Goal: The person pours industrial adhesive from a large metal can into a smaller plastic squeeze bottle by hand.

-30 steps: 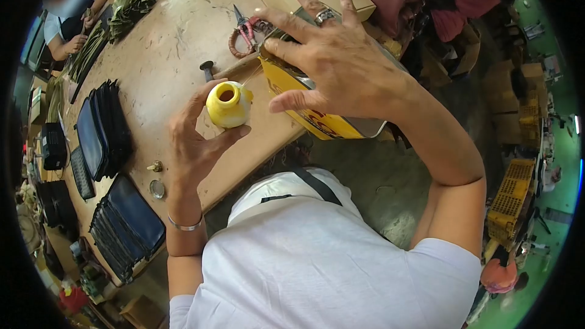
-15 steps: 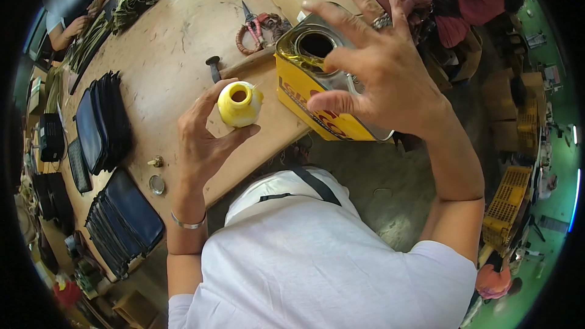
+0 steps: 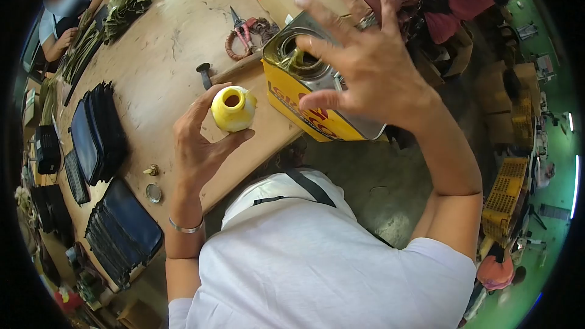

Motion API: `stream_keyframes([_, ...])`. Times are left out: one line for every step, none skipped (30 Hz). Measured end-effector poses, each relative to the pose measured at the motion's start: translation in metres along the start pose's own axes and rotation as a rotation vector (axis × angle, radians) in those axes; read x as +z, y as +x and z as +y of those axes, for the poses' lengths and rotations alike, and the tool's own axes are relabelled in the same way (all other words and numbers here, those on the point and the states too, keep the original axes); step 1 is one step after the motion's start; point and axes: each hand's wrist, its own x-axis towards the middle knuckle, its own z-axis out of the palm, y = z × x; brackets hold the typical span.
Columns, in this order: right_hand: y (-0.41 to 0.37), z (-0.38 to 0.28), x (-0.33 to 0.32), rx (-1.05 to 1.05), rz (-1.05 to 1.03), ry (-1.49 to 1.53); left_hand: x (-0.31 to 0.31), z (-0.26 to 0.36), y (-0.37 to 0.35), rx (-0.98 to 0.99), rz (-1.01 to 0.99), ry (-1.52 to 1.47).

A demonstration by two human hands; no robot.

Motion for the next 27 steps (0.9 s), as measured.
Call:
stream_keyframes([-0.003, -0.004, 0.003, 0.005, -0.033, 0.018, 0.001, -0.001, 0.0, 0.0, 0.009, -0.017])
stream_keyframes([-0.006, -0.007, 0.004, 0.011, -0.066, 0.036, 0.001, -0.002, 0.0, 0.005, 0.007, -0.013])
stream_keyframes([-0.005, -0.006, -0.002, -0.005, -0.031, 0.076, 0.001, -0.003, 0.001, 0.009, 0.008, -0.009])
stream_keyframes([-0.004, -0.006, -0.004, 0.007, -0.008, 0.063, 0.002, -0.003, 0.001, 0.013, 0.01, -0.004])
stream_keyframes([-0.003, -0.007, -0.005, 0.018, 0.015, 0.052, 0.002, -0.003, 0.002, 0.007, 0.013, -0.007])
stream_keyframes([-0.001, -0.008, -0.006, 0.03, 0.039, 0.041, 0.003, -0.001, 0.003, 0.002, 0.016, -0.009])
stream_keyframes([0.0, -0.008, -0.007, 0.006, 0.026, 0.047, 0.003, -0.001, 0.004, -0.003, 0.02, -0.011])
stream_keyframes([0.002, -0.008, -0.009, -0.018, 0.015, 0.052, 0.002, -0.001, 0.005, 0.01, 0.022, 0.003])
stream_keyframes([0.004, -0.008, -0.01, -0.044, 0.003, 0.057, 0.002, -0.001, 0.005, 0.022, 0.025, 0.016])
stream_keyframes([0.008, -0.01, -0.008, -0.035, 0.035, 0.093, 0.002, -0.001, 0.006, 0.034, 0.027, 0.029])
stream_keyframes([0.015, -0.012, -0.006, -0.026, 0.067, 0.13, 0.003, -0.002, 0.006, 0.027, 0.025, 0.03])
stream_keyframes([0.019, -0.013, -0.004, -0.017, 0.099, 0.167, 0.003, -0.001, 0.007, 0.019, 0.021, 0.031])
stream_keyframes([0.02, -0.013, 0.0, -0.031, 0.083, 0.142, 0.003, -0.001, 0.007, 0.011, 0.016, 0.033])
stream_keyframes([0.02, -0.014, 0.006, -0.044, 0.069, 0.117, 0.003, -0.001, 0.006, 0.017, 0.011, 0.044])
stream_keyframes([0.021, -0.014, 0.008, -0.058, 0.054, 0.091, 0.002, -0.002, 0.006, 0.023, 0.006, 0.055])
stream_keyframes([0.02, -0.013, 0.004, -0.084, 0.009, 0.098, 0.001, -0.003, 0.005, 0.028, 0.006, 0.066])
stream_keyframes([0.017, -0.01, -0.006, -0.115, -0.037, 0.104, 0.001, -0.004, 0.006, 0.024, 0.014, 0.055])
stream_keyframes([0.017, -0.008, -0.011, -0.145, -0.082, 0.111, 0.001, -0.005, 0.006, 0.02, 0.02, 0.044])
stream_keyframes([0.02, -0.009, -0.01, -0.126, -0.06, 0.117, 0.0, -0.005, 0.006, 0.019, 0.02, 0.034])
stream_keyframes([0.025, -0.01, -0.009, -0.104, -0.036, 0.122, 0.0, -0.004, 0.006, -0.007, 0.015, 0.026])
stream_keyframes([0.031, -0.012, -0.008, -0.082, -0.011, 0.124, 0.001, -0.003, 0.007, -0.031, 0.01, 0.018])
stream_keyframes([0.037, -0.015, -0.003, -0.11, 0.018, 0.1, 0.001, -0.002, 0.008, -0.055, 0.005, 0.008])
stream_keyframes([0.041, -0.02, 0.004, -0.137, 0.043, 0.078, 0.002, -0.004, 0.008, -0.038, 0.01, 0.01])
stream_keyframes([0.045, -0.024, 0.01, -0.162, 0.067, 0.057, 0.004, -0.007, 0.008, -0.022, 0.013, 0.01])
stream_keyframes([0.049, -0.025, 0.012, -0.195, 0.037, 0.0, 0.004, -0.009, 0.007, -0.006, 0.014, 0.009])
stream_keyframes([0.049, -0.023, 0.013, -0.214, 0.018, 0.018, 0.004, -0.009, 0.007, -0.01, 0.006, 0.001])
stream_keyframes([0.051, -0.02, 0.013, -0.234, 0.001, 0.034, 0.004, -0.01, 0.007, -0.013, 0.0, -0.005])
